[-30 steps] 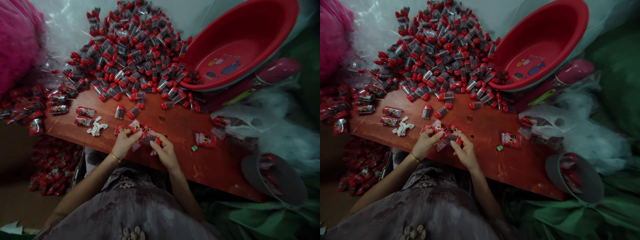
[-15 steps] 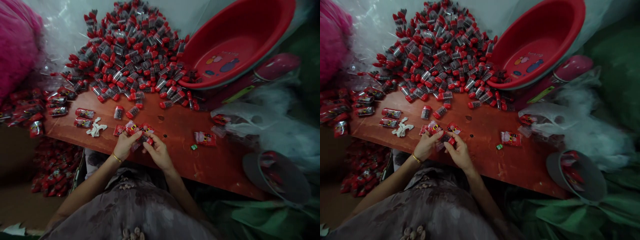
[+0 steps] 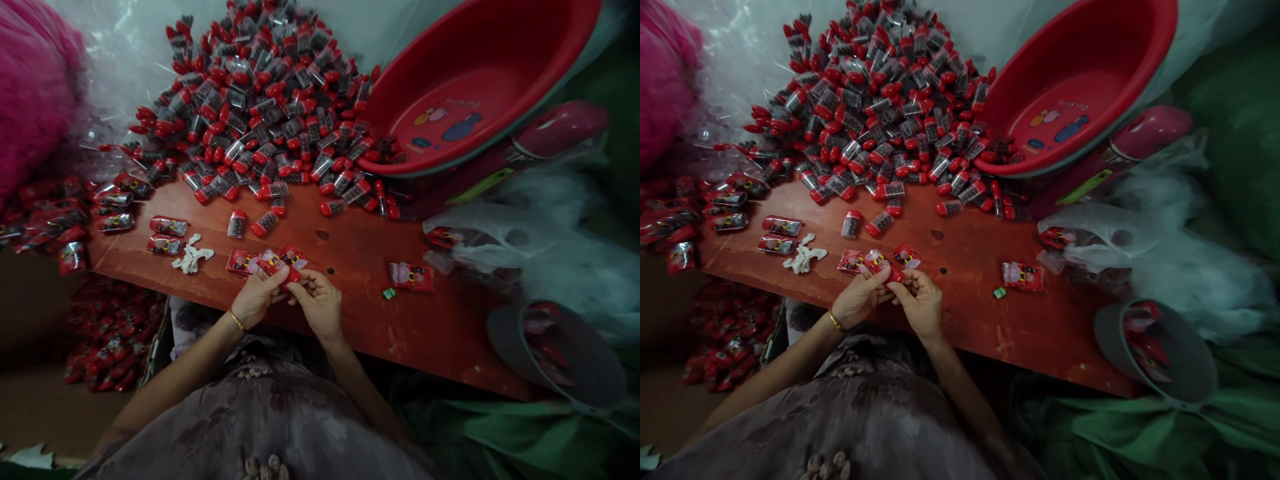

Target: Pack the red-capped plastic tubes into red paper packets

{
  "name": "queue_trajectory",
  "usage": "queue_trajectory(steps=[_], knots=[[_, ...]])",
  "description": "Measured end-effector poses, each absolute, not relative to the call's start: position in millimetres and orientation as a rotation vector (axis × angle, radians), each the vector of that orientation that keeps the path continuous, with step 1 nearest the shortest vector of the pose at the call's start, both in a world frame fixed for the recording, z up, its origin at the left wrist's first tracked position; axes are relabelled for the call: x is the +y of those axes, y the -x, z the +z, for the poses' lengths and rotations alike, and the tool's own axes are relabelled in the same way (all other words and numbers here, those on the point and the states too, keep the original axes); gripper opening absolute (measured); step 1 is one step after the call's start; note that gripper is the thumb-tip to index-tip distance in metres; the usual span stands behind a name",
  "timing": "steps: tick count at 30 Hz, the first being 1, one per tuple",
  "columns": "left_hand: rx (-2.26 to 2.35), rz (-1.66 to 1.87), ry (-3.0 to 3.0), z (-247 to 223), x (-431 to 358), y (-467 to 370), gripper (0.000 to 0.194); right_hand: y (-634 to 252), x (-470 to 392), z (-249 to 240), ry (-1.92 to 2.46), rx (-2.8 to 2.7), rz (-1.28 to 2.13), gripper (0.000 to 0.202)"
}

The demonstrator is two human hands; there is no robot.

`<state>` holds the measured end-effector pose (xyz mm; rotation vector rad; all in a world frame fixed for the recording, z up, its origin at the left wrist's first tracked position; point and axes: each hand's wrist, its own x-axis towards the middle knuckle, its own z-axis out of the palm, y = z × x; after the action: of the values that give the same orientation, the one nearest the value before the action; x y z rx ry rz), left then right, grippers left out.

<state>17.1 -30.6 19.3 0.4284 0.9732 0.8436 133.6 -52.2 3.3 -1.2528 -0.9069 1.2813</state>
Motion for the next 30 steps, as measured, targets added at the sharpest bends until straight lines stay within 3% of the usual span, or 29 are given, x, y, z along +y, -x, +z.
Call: queue_trajectory(steps=[11,24,30], knots=[[0.954,0.922,-0.441,23.2,-35.7,-18.7,0.035,-145.6,-47.2,5.5,1.238,-1.081,1.339,0.022],[0.999,0.807,-0.442,16.5,-35.2,-9.7,0.037,-143.0,-50.2,-3.9,1.352,-1.293,1.002,0.02],[0.97,0.632,-0.478,17.9,-33.5,-2.0,0.045,-150.9,-40.1,-6.8,1.289,-1.525,0.849,0.029]])
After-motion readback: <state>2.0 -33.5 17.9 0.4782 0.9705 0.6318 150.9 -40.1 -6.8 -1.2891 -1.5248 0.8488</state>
